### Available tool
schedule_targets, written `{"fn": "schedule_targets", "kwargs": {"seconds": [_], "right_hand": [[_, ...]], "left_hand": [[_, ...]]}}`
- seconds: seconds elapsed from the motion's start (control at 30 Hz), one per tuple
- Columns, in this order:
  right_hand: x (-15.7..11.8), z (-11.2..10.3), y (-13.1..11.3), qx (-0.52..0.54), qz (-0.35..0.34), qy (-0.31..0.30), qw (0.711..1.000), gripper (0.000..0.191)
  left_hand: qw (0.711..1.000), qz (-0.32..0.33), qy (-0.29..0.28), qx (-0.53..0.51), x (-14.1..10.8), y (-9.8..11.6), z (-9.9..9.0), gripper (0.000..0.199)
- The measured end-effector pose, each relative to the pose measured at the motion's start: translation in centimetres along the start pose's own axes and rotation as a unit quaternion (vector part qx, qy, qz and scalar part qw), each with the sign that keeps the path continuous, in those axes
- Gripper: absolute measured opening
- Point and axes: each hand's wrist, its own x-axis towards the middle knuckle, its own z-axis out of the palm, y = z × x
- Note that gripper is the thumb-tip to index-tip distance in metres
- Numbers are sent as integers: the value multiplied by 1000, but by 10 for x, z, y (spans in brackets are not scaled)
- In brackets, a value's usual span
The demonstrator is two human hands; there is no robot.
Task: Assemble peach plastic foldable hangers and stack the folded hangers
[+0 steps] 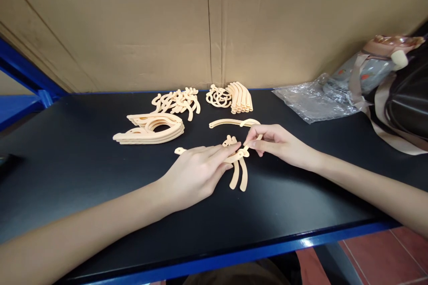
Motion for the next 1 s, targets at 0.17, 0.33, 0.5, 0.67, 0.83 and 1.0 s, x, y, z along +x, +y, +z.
{"fn": "schedule_targets", "kwargs": {"seconds": [0.17, 0.33, 0.5, 0.67, 0.83, 1.0], "right_hand": [[0, 0, 0, 10, 9, -8, 1000, 21], [0, 0, 0, 15, 0, -13, 1000, 20], [0, 1, 2, 21, -7, -23, 999, 21], [-1, 2, 0, 19, -12, -25, 999, 21], [-2, 2, -1, 6, -20, -26, 999, 21], [-1, 3, 0, -4, -34, -16, 999, 20]], "left_hand": [[997, -23, 8, -76, 0, -2, 1, 37], [995, -31, 21, -95, 0, -3, 3, 33], [990, -66, 6, -123, -1, -2, 2, 29], [984, -102, -28, -147, 1, 0, -2, 27], [987, -99, -24, -128, 1, 0, -2, 28], [986, -112, -39, -121, 1, 1, -3, 31]]}}
